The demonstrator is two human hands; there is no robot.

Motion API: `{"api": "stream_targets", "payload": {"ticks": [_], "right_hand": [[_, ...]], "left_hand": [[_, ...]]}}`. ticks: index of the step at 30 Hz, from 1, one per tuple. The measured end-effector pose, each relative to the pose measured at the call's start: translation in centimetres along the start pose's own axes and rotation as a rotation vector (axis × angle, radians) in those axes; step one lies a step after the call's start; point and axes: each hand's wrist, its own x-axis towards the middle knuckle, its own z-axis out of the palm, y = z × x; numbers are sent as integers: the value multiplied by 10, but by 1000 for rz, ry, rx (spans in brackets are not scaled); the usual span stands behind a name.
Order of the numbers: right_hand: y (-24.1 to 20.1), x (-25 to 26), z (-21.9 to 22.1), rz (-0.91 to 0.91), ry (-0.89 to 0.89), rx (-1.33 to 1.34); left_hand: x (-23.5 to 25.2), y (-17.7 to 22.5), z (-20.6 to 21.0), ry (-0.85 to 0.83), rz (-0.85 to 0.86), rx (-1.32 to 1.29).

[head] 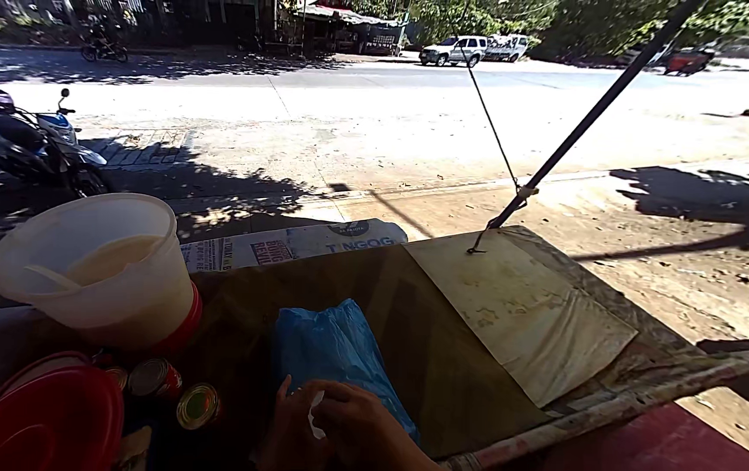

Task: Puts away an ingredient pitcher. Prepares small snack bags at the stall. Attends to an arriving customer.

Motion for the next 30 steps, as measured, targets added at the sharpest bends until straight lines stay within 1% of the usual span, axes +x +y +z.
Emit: {"api": "stream_targets", "payload": {"ticks": [2,5,8,11,14,16,18,19,21,23,24,26,28,30], "right_hand": [[-3,2,1,92,12,75],[-7,5,7,205,28,153],[-17,8,15,251,56,155],[-16,13,26,219,178,-57],[12,16,29,162,364,-301],[33,14,32,165,406,-368],[49,6,38,221,378,-369],[53,1,42,270,340,-331],[49,-10,44,411,186,-123],[38,-13,41,486,38,152],[32,-12,39,472,15,254],[19,-5,36,412,24,378],[8,5,30,399,-3,490],[2,11,24,416,-45,572]], "left_hand": [[-3,-4,6,43,-48,-74],[-9,-17,18,169,-83,-149],[-13,-17,16,277,-86,-155],[-18,-20,15,383,-110,-216],[-27,-19,14,444,-134,-339],[-32,-21,13,454,-103,-370],[-36,-27,11,457,-55,-393],[-37,-32,9,466,-23,-400],[-39,-41,0,450,14,-402],[-41,-43,-12,405,-37,-366],[-41,-43,-19,379,-73,-337],[-40,-45,-28,321,-87,-297],[-42,-39,-35,269,-120,-345],[-44,-35,-39,249,-116,-385]]}}
